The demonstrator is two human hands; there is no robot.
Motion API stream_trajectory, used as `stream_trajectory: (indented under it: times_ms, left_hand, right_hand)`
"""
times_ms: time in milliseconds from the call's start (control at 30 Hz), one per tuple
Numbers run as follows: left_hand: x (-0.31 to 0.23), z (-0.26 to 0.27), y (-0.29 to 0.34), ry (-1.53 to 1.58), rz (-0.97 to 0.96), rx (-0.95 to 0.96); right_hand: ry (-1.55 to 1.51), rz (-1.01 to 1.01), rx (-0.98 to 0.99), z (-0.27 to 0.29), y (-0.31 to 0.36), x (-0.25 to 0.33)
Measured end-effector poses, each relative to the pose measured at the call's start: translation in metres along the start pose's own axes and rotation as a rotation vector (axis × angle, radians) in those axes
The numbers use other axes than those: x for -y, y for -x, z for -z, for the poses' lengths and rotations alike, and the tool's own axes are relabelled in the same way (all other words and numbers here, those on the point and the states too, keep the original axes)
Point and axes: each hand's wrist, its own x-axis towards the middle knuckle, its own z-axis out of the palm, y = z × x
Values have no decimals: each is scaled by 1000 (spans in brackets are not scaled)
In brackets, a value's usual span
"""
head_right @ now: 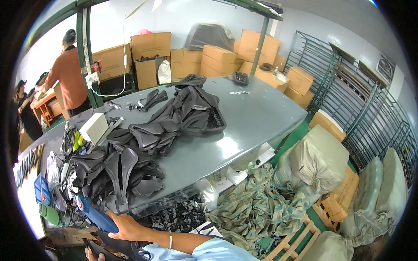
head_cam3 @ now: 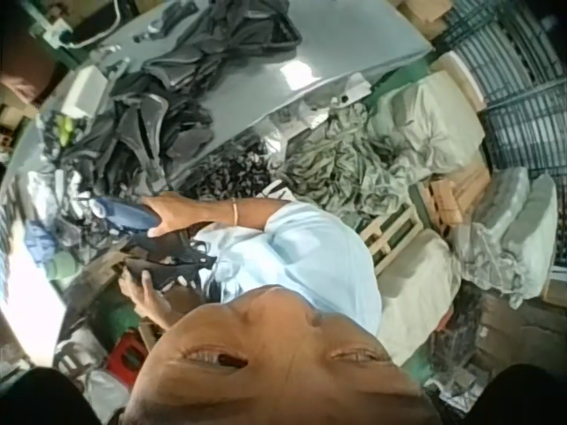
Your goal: The person uses a hot glue gun to apply adhesive to the edges of black plastic components. They pick up individual parts from a cardboard box, apply glue, and place them onto a pile on the table. The process is repeated continuously throughout the clip.
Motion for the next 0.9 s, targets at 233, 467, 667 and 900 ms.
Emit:
stream_trajectory:
  times_ms: [233,467,667,900]
  left_hand:
    - [28,9,5,-229,-291,-78]
    - [-8,-12,10,-152,-299,-139]
    - [-16,-13,7,700,180,-291]
    - [-25,-4,2,859,236,-176]
  right_hand:
    - [162,-58,76,-4,1,0]
    - [357,-35,-3,-15,-6,-3]
    - [124,-143,0,-5,-11,9]
    - [73,-26,-83,-7,-13,14]
